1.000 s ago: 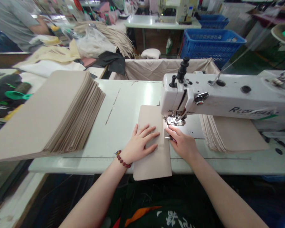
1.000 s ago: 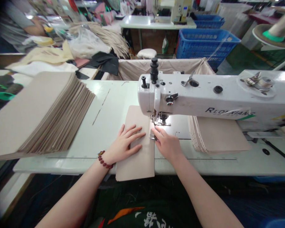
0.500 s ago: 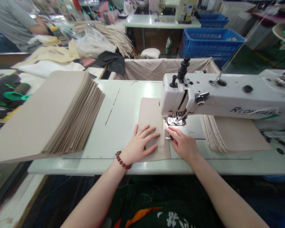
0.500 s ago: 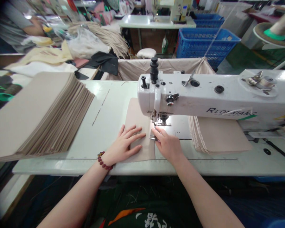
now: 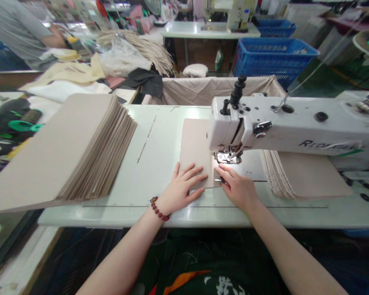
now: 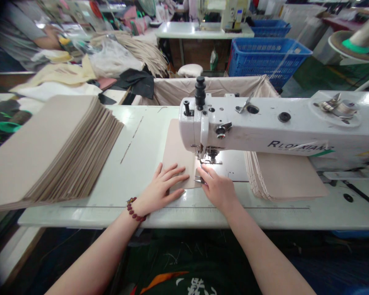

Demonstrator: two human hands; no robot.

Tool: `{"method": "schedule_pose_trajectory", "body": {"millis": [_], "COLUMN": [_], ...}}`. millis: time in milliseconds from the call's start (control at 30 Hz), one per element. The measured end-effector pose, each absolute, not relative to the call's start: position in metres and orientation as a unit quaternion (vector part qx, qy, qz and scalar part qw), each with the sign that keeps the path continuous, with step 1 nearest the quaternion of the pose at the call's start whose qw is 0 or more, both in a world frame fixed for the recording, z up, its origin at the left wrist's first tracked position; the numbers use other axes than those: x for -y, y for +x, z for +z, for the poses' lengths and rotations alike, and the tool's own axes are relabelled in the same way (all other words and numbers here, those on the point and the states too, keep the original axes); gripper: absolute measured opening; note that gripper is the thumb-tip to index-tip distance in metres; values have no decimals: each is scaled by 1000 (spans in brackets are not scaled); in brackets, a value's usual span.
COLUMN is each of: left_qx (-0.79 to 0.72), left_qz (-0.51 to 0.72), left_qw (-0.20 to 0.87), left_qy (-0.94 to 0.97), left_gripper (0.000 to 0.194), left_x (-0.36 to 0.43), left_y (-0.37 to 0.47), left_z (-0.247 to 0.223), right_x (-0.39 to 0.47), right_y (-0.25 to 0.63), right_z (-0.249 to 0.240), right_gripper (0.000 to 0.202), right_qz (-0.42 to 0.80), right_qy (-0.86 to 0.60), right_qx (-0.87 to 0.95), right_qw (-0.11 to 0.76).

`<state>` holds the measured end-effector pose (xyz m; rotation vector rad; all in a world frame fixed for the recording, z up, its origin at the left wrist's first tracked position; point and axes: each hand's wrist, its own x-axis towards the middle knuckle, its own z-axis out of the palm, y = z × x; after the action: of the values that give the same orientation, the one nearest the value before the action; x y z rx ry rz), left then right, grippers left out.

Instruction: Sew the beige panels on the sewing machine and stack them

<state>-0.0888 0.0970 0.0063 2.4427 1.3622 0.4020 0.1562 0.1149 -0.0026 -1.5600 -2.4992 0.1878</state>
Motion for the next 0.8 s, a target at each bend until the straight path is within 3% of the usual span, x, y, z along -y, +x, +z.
{"method": "schedule_pose_trajectory", "body": {"millis": [800], "left_qx": [-484], "left_qz": [103], "left_qw": [113], "left_qy": [862], "left_gripper": [60], "left_x": [-143], "left_y": [-85], "left_z": [-3], "right_x": [-117], "right_y": [157], "right_z": [-6], "right_gripper": [51], "right_qz": [69], "right_qy": [-525], "right_qx": [840], "right_qw": [120]}}
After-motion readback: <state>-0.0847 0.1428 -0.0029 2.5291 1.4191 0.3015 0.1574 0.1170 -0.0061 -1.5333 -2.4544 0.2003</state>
